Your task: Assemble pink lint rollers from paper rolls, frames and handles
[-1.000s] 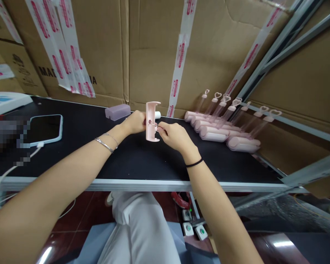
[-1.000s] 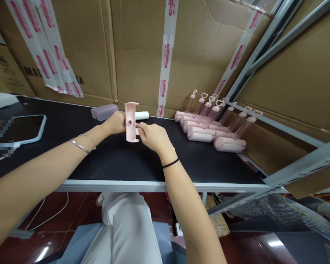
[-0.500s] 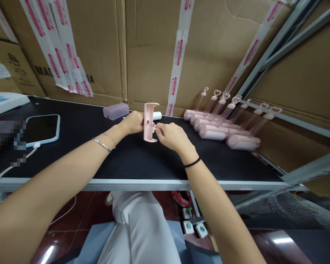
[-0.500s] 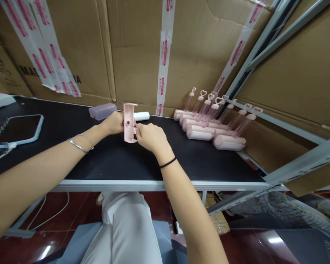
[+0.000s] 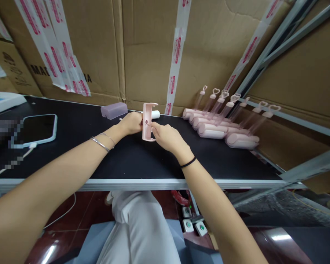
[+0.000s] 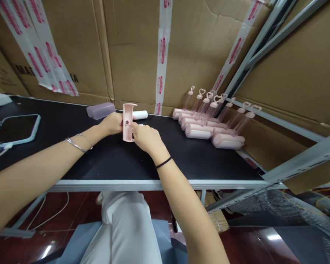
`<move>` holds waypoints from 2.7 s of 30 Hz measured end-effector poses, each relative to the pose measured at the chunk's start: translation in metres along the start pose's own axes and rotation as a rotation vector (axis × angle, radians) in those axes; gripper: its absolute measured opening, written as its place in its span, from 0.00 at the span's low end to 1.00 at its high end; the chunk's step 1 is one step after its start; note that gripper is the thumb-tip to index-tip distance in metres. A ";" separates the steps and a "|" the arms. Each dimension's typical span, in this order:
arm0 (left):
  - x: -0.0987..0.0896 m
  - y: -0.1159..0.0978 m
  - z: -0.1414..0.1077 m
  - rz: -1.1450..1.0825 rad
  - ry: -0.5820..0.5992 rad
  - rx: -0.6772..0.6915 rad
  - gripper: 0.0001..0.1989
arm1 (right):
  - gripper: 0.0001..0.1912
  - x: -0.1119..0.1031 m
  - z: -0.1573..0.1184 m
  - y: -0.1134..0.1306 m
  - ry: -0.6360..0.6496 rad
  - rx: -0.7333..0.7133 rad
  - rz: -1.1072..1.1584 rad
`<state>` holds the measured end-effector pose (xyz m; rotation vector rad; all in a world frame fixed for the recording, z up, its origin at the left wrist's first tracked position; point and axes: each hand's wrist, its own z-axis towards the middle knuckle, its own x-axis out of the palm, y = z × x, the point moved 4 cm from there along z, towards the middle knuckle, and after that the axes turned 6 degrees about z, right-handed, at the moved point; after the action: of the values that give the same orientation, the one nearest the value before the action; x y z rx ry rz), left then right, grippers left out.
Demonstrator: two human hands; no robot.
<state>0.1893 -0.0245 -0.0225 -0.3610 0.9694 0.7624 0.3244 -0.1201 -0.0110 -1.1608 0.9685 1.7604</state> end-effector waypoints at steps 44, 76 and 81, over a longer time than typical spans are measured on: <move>0.011 -0.006 -0.005 0.240 0.191 -0.040 0.17 | 0.17 0.023 0.009 -0.001 -0.017 -0.065 -0.112; 0.016 -0.046 0.028 0.215 0.451 0.048 0.20 | 0.17 -0.019 -0.002 -0.087 -0.323 0.696 0.224; 0.016 0.013 0.013 0.485 0.350 -0.197 0.19 | 0.19 -0.030 -0.004 -0.093 -0.519 0.698 0.226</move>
<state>0.1934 -0.0012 -0.0281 -0.4463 1.3389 1.2694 0.4178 -0.0934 0.0005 -0.1478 1.2612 1.5632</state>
